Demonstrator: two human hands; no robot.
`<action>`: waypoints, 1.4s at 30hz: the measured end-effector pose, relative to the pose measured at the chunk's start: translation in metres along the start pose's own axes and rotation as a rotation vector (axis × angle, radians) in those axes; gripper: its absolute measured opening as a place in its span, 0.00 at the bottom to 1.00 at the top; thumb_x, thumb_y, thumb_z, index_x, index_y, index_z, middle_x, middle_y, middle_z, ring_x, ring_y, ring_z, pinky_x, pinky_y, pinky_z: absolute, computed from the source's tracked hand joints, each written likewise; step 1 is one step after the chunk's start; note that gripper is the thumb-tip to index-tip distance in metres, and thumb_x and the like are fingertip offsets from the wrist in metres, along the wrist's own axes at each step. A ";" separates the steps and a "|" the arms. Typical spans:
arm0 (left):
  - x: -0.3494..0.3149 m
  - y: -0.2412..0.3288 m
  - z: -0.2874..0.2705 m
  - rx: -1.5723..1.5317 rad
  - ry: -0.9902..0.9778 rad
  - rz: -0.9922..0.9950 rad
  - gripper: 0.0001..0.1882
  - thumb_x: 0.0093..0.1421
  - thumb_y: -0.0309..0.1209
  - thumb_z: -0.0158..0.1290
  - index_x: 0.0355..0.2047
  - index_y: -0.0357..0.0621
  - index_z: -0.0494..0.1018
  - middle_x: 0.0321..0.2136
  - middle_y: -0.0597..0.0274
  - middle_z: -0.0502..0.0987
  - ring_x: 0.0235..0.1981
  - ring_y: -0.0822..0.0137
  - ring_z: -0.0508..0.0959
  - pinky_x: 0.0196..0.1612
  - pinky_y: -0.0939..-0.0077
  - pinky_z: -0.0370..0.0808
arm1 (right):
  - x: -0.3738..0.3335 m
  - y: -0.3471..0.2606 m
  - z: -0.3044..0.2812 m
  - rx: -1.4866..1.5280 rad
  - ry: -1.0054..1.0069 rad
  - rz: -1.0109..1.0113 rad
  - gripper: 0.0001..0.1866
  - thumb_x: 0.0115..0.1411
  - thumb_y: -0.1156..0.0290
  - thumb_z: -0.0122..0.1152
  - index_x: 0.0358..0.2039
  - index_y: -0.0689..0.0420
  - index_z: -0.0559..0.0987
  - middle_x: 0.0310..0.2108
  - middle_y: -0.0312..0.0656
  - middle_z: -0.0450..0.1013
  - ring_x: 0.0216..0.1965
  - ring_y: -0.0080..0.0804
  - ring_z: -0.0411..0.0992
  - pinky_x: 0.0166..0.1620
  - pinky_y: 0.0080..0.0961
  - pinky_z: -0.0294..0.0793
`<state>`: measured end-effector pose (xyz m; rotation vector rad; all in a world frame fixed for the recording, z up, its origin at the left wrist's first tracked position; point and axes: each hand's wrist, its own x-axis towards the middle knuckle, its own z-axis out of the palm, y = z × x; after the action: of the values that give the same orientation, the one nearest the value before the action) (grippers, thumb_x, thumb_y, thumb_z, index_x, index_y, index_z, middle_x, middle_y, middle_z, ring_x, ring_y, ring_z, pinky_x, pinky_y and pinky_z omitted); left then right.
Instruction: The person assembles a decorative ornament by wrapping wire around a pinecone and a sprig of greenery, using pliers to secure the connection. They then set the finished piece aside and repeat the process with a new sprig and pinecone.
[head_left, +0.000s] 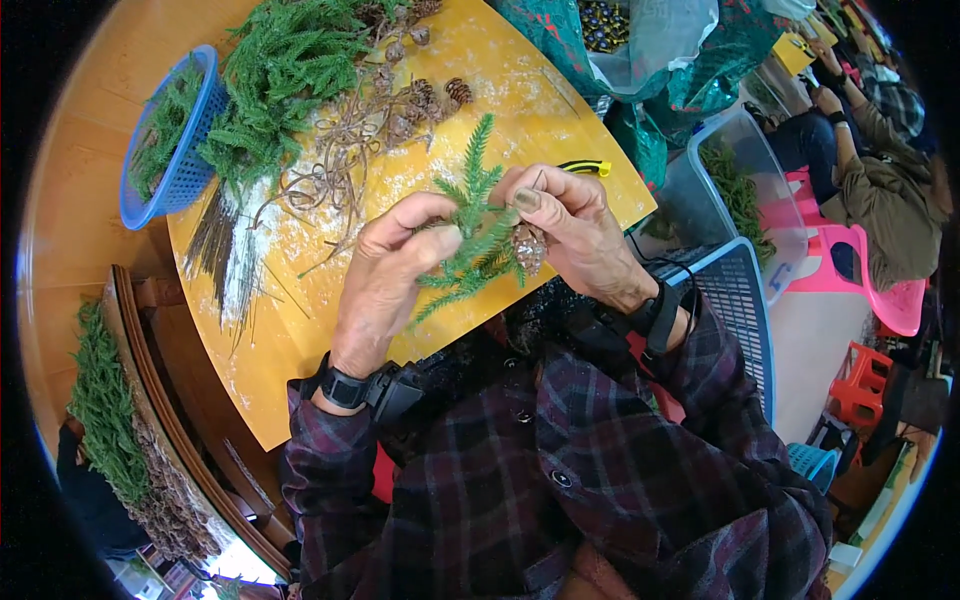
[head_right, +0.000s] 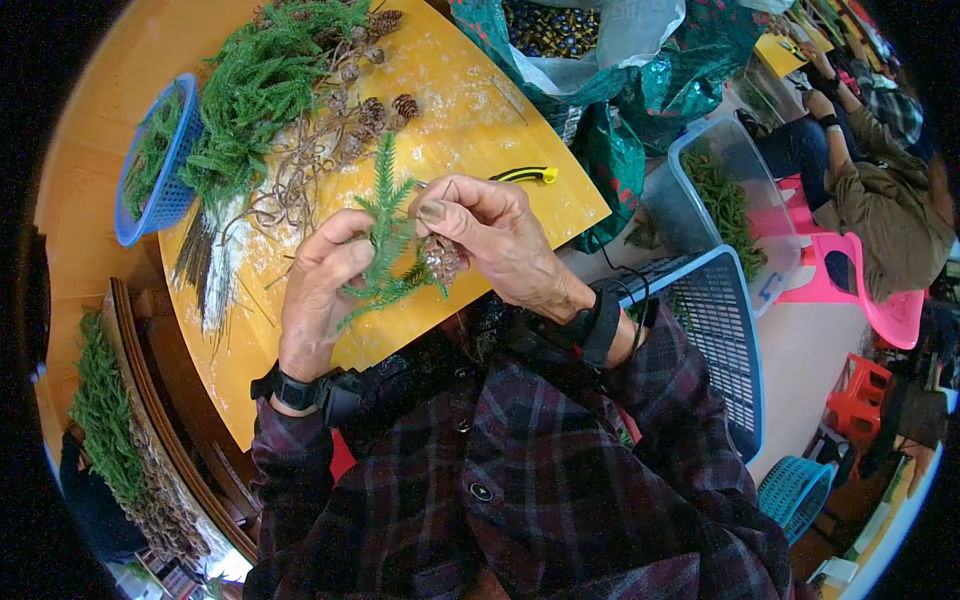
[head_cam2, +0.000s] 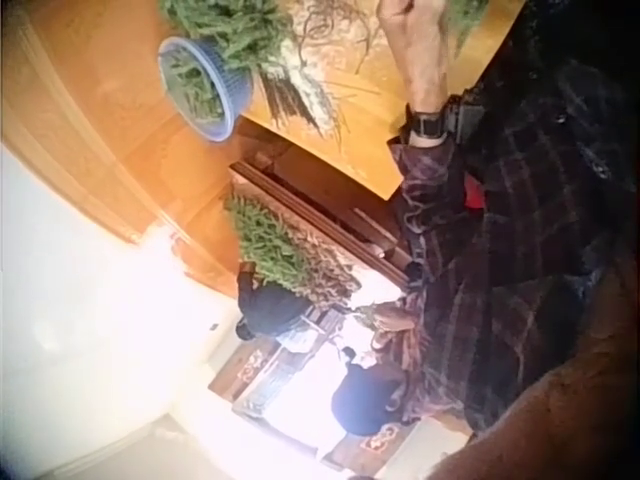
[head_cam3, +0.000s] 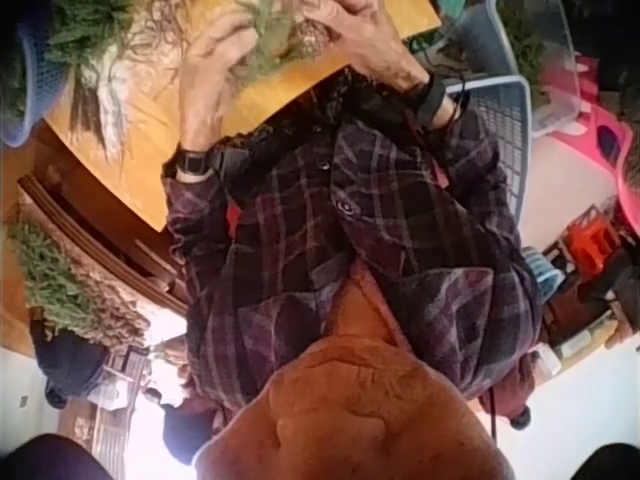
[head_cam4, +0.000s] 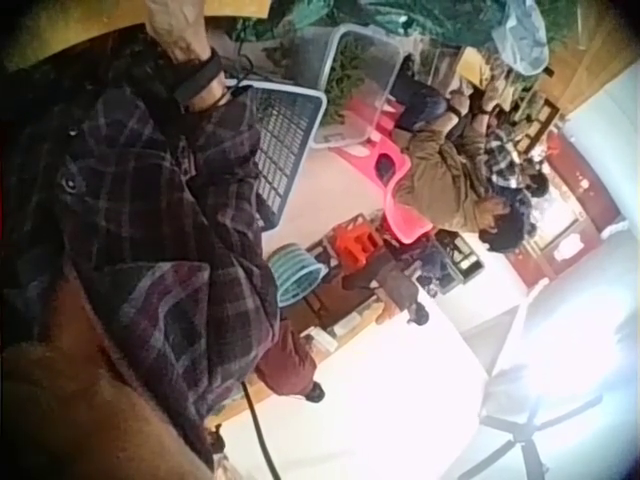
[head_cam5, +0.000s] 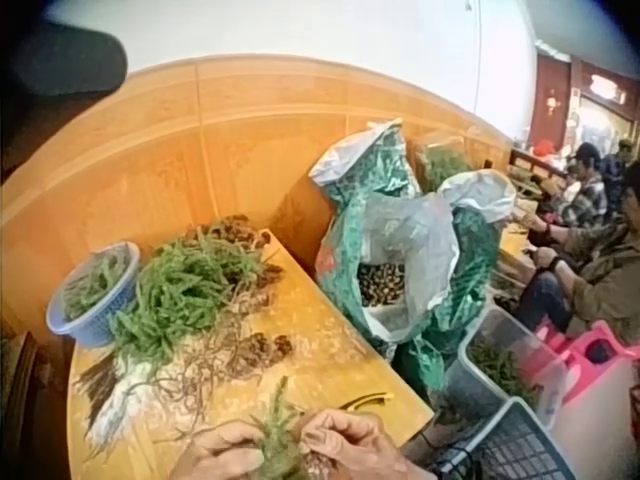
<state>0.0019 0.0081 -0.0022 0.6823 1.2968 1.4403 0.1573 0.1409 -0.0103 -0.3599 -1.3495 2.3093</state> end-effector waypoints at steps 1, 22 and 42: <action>-0.002 0.000 0.002 -0.001 0.003 0.000 0.15 0.60 0.33 0.49 0.43 0.36 0.71 0.33 0.61 0.75 0.31 0.72 0.74 0.36 0.78 0.70 | 0.000 0.001 0.000 0.000 -0.002 0.002 0.12 0.62 0.65 0.54 0.27 0.61 0.73 0.33 0.38 0.69 0.28 0.22 0.68 0.29 0.18 0.66; 0.001 -0.001 0.025 0.349 0.246 0.303 0.06 0.59 0.26 0.50 0.31 0.35 0.74 0.23 0.67 0.74 0.26 0.79 0.70 0.32 0.84 0.69 | 0.001 0.008 0.017 -1.007 -0.032 -0.796 0.05 0.50 0.81 0.60 0.29 0.63 0.75 0.36 0.44 0.74 0.28 0.33 0.75 0.31 0.23 0.74; 0.003 -0.007 0.023 0.469 0.300 0.401 0.07 0.59 0.24 0.50 0.38 0.34 0.72 0.25 0.66 0.75 0.26 0.79 0.71 0.30 0.85 0.69 | -0.005 0.003 0.019 -0.827 0.112 -0.496 0.01 0.55 0.82 0.56 0.29 0.66 0.73 0.24 0.41 0.71 0.23 0.23 0.71 0.25 0.20 0.70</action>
<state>0.0234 0.0182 -0.0035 1.1162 1.8403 1.6125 0.1521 0.1225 -0.0037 -0.3365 -2.0094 1.2455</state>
